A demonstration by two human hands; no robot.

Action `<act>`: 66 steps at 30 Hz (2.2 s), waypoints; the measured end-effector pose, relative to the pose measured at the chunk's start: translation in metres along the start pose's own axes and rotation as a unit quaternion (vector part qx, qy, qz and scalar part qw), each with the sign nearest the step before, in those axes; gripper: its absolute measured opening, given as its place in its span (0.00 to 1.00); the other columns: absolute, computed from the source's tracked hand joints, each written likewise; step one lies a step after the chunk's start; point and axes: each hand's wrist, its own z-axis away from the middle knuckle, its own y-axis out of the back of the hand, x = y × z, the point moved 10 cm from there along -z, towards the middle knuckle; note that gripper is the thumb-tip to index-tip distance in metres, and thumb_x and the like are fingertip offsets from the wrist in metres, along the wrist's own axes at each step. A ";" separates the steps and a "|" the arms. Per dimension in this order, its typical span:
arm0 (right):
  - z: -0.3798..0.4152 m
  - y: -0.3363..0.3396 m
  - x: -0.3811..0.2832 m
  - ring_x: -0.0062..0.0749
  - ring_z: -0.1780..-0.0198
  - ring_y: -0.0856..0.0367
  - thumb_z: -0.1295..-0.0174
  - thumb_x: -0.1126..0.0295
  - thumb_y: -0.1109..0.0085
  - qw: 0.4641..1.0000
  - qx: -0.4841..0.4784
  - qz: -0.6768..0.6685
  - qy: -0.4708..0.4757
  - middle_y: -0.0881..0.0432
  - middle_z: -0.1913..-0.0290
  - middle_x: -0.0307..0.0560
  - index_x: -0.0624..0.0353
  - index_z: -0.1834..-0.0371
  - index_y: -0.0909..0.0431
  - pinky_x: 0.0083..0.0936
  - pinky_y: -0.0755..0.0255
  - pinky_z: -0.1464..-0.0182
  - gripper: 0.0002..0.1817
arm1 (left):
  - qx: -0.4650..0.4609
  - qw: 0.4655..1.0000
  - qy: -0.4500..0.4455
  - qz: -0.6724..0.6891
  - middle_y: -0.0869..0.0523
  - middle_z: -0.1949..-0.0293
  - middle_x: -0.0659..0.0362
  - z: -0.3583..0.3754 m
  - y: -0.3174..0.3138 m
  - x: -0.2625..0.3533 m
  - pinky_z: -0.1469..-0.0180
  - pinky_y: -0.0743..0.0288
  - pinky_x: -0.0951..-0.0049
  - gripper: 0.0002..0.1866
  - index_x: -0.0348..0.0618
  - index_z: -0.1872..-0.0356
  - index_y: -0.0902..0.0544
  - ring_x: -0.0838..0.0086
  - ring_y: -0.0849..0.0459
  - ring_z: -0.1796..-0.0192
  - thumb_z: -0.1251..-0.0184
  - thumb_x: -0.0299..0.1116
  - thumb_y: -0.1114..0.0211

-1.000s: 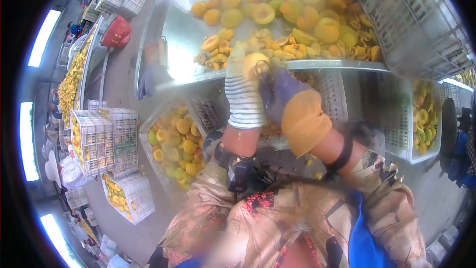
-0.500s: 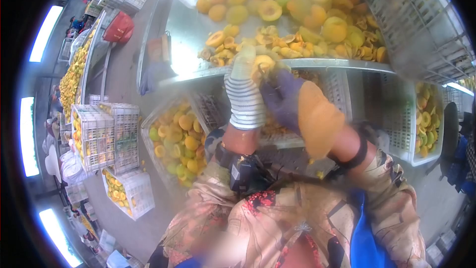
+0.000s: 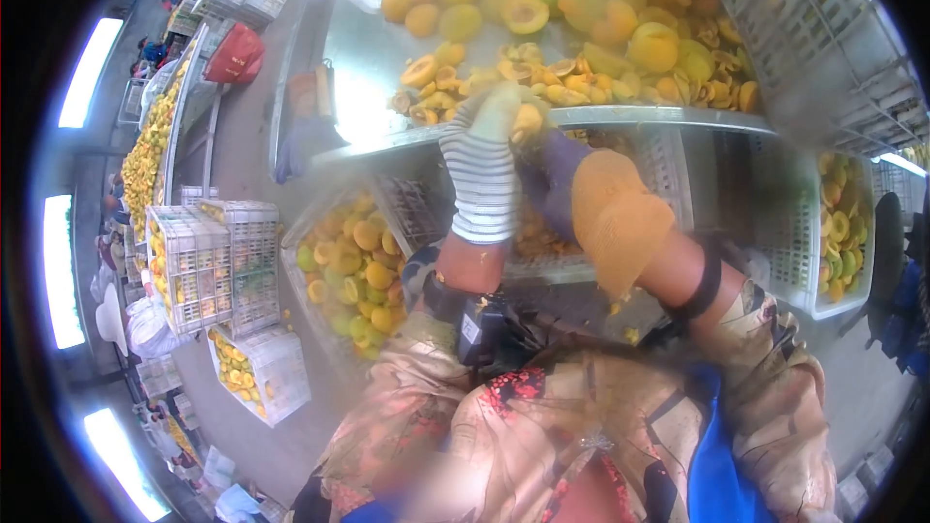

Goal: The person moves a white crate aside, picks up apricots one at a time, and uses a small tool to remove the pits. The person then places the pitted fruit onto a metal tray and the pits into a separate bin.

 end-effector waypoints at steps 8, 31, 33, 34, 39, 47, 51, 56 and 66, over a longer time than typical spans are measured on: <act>0.001 -0.016 -0.009 0.64 0.61 0.19 0.31 0.57 0.46 0.986 0.075 -0.138 0.047 0.18 0.63 0.67 0.64 0.50 0.25 0.45 0.26 0.59 0.20 | -0.020 0.994 0.071 0.084 0.14 0.69 0.58 0.002 0.004 -0.007 0.61 0.26 0.76 0.10 0.38 0.65 0.16 0.76 0.19 0.67 0.32 0.33 0.42; 0.016 0.007 -0.014 0.26 0.76 0.22 0.29 0.58 0.48 0.971 -0.094 -0.219 -0.007 0.22 0.76 0.47 0.61 0.47 0.25 0.27 0.28 0.74 0.18 | -0.135 0.987 0.026 0.087 0.13 0.69 0.54 -0.012 -0.014 -0.006 0.62 0.23 0.73 0.13 0.34 0.68 0.16 0.72 0.16 0.69 0.32 0.35 0.42; 0.020 -0.002 -0.016 0.26 0.77 0.23 0.29 0.58 0.49 0.932 -0.155 -0.327 -0.020 0.22 0.76 0.47 0.61 0.46 0.25 0.27 0.28 0.74 0.19 | -0.154 0.983 0.032 0.092 0.13 0.69 0.53 -0.010 -0.016 -0.003 0.62 0.23 0.72 0.13 0.34 0.68 0.15 0.72 0.16 0.69 0.33 0.35 0.41; 0.016 -0.003 -0.018 0.25 0.78 0.24 0.29 0.58 0.49 0.953 -0.133 -0.271 0.028 0.22 0.76 0.47 0.62 0.47 0.25 0.27 0.29 0.75 0.18 | -0.170 0.982 0.014 0.081 0.13 0.69 0.53 -0.009 -0.019 0.001 0.62 0.22 0.72 0.13 0.34 0.68 0.15 0.72 0.16 0.69 0.33 0.35 0.41; 0.035 -0.007 -0.015 0.22 0.80 0.27 0.28 0.58 0.50 0.915 -0.236 -0.323 -0.051 0.22 0.76 0.44 0.63 0.49 0.25 0.25 0.32 0.77 0.18 | -0.225 0.973 -0.032 0.048 0.13 0.70 0.52 0.002 -0.029 0.026 0.62 0.21 0.71 0.13 0.34 0.67 0.15 0.70 0.15 0.69 0.34 0.34 0.41; 0.033 -0.004 -0.020 0.21 0.85 0.31 0.28 0.60 0.49 0.841 -0.192 -0.503 -0.048 0.27 0.80 0.39 0.65 0.65 0.25 0.23 0.36 0.84 0.17 | -0.203 0.967 0.074 0.131 0.14 0.71 0.50 -0.004 -0.034 -0.005 0.62 0.20 0.69 0.21 0.32 0.71 0.16 0.65 0.15 0.69 0.33 0.44 0.43; 0.034 -0.009 -0.023 0.20 0.86 0.33 0.28 0.59 0.49 0.826 -0.194 -0.528 -0.026 0.28 0.80 0.39 0.62 0.65 0.26 0.21 0.38 0.84 0.16 | -0.224 0.958 0.072 0.162 0.14 0.71 0.51 -0.001 -0.045 -0.005 0.63 0.20 0.70 0.23 0.32 0.70 0.16 0.65 0.15 0.69 0.31 0.46 0.45; 0.028 -0.023 0.001 0.23 0.83 0.31 0.29 0.54 0.48 0.852 -0.040 -0.517 -0.068 0.29 0.81 0.41 0.62 0.59 0.25 0.24 0.36 0.80 0.19 | -0.175 0.954 0.175 0.169 0.15 0.71 0.51 0.003 -0.043 -0.027 0.67 0.19 0.68 0.24 0.34 0.66 0.17 0.65 0.15 0.71 0.28 0.49 0.45; 0.025 -0.006 0.009 0.23 0.80 0.30 0.30 0.45 0.50 0.965 0.060 -0.246 0.062 0.30 0.80 0.40 0.63 0.58 0.25 0.25 0.34 0.78 0.27 | -0.014 0.921 0.314 0.231 0.17 0.69 0.55 0.015 -0.021 -0.047 0.69 0.19 0.69 0.16 0.40 0.61 0.22 0.68 0.17 0.69 0.32 0.45 0.38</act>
